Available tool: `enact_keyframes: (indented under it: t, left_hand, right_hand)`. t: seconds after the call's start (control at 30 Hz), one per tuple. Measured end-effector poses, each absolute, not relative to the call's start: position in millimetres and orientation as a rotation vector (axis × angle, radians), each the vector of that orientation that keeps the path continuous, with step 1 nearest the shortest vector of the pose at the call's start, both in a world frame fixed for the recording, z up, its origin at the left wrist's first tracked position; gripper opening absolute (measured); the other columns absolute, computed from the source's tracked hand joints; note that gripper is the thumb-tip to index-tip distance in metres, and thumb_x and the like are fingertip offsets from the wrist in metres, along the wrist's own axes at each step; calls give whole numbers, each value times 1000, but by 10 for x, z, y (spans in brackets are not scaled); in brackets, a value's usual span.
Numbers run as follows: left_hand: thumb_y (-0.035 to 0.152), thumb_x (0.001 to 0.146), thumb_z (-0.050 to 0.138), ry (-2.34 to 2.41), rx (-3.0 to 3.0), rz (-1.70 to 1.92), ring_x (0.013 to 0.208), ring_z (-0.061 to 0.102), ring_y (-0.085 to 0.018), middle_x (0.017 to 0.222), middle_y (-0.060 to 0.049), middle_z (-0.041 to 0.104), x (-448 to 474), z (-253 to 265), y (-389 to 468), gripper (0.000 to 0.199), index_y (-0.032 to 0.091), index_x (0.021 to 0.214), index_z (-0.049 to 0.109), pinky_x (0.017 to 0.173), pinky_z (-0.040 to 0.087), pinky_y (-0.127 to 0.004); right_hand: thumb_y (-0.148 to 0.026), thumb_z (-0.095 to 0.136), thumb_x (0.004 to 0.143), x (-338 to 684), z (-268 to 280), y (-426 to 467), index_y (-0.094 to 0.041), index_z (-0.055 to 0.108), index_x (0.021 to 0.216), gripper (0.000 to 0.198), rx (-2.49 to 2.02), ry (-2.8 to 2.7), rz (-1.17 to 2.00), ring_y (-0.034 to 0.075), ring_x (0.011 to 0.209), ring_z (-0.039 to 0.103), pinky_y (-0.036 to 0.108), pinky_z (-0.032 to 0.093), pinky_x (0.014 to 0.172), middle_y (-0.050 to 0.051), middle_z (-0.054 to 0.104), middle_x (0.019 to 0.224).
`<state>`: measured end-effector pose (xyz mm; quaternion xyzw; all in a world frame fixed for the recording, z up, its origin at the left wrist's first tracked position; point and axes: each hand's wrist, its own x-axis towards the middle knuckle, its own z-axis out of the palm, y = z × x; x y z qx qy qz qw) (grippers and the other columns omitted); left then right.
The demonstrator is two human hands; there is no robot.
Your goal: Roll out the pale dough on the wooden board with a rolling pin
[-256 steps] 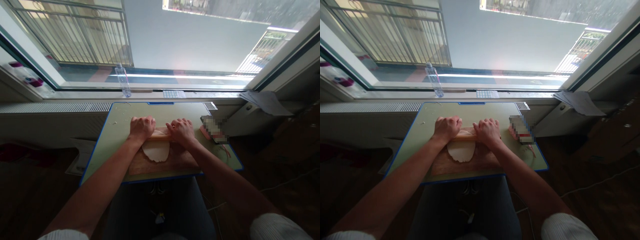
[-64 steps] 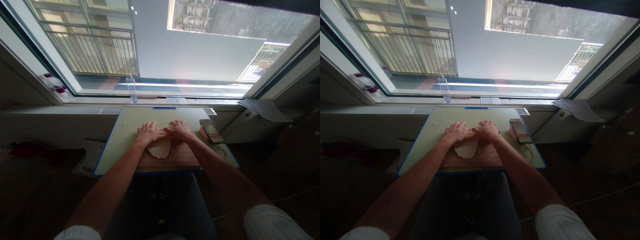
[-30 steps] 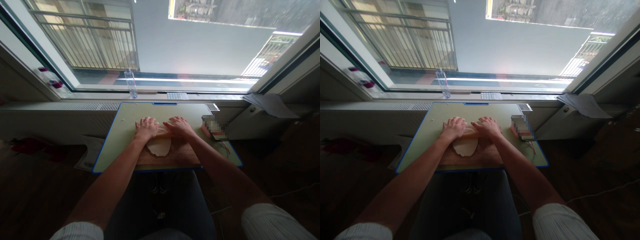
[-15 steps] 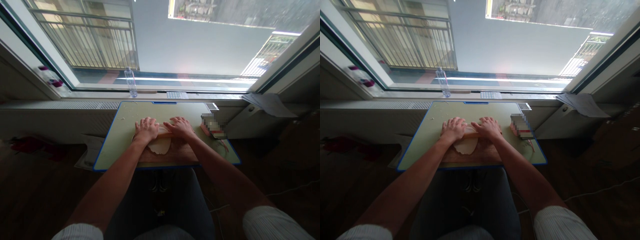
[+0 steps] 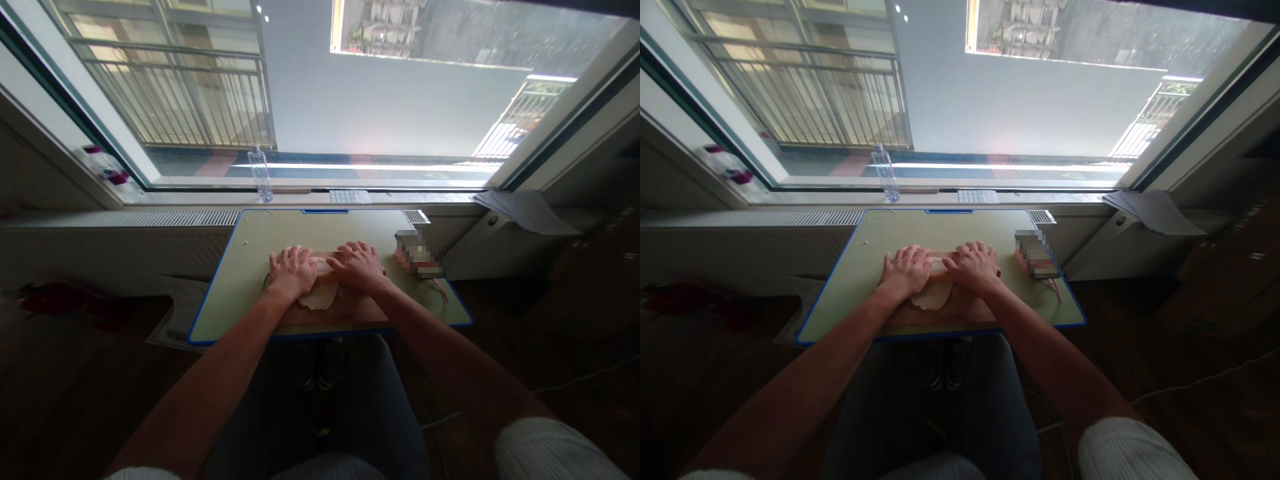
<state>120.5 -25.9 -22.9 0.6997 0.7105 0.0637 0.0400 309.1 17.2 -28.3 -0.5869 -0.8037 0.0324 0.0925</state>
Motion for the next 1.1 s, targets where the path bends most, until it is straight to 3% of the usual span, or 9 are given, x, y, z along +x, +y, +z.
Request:
enact_keyframes:
  t: [0.17,0.3,0.43,0.67,0.9,1.1]
  left_hand:
    - [48,110,34,2104,2270,180,161,38,-34,175,-11,46,1151,-255,-131,58,29,161,54,134,22,-65]
    - [58,107,37,2079,2050,161,159,43,-33,175,-11,46,1069,-270,86,65,30,163,50,130,34,-59]
    - [58,106,36,2155,1855,144,160,42,-33,174,-12,46,1047,-243,233,64,29,162,50,129,37,-58]
    - [43,108,40,2112,2215,92,144,55,-33,156,-15,62,1108,-169,244,48,24,142,68,124,39,-55]
    - [41,109,37,2136,2122,158,135,63,-30,145,-14,69,1073,-171,254,46,23,136,71,115,50,-46]
    - [42,108,42,2155,2063,161,136,63,-30,143,-14,69,1066,-164,296,43,24,132,73,115,51,-44]
  right_hand:
    - [-63,51,108,3070,-220,191,-24,71,140,54,-1694,-2411,-17,36,146,48,60,28,127,14,63,156]
    - [-64,53,106,3078,-204,362,-24,67,147,59,-1717,-2456,151,35,150,47,57,33,126,14,59,161]
    - [-69,59,102,3101,-233,555,-24,62,154,69,-1830,-2385,384,34,150,50,49,39,122,14,59,162]
    - [-55,56,107,2999,-172,583,-21,76,133,48,-1748,-2445,147,34,143,55,52,38,121,17,69,148]
    - [-62,55,108,3008,-218,667,-18,78,132,55,-1701,-2378,264,30,132,64,38,45,114,15,75,138]
    - [-67,58,105,3021,-262,738,-18,79,129,58,-1732,-2305,343,30,128,67,36,48,109,15,77,134]
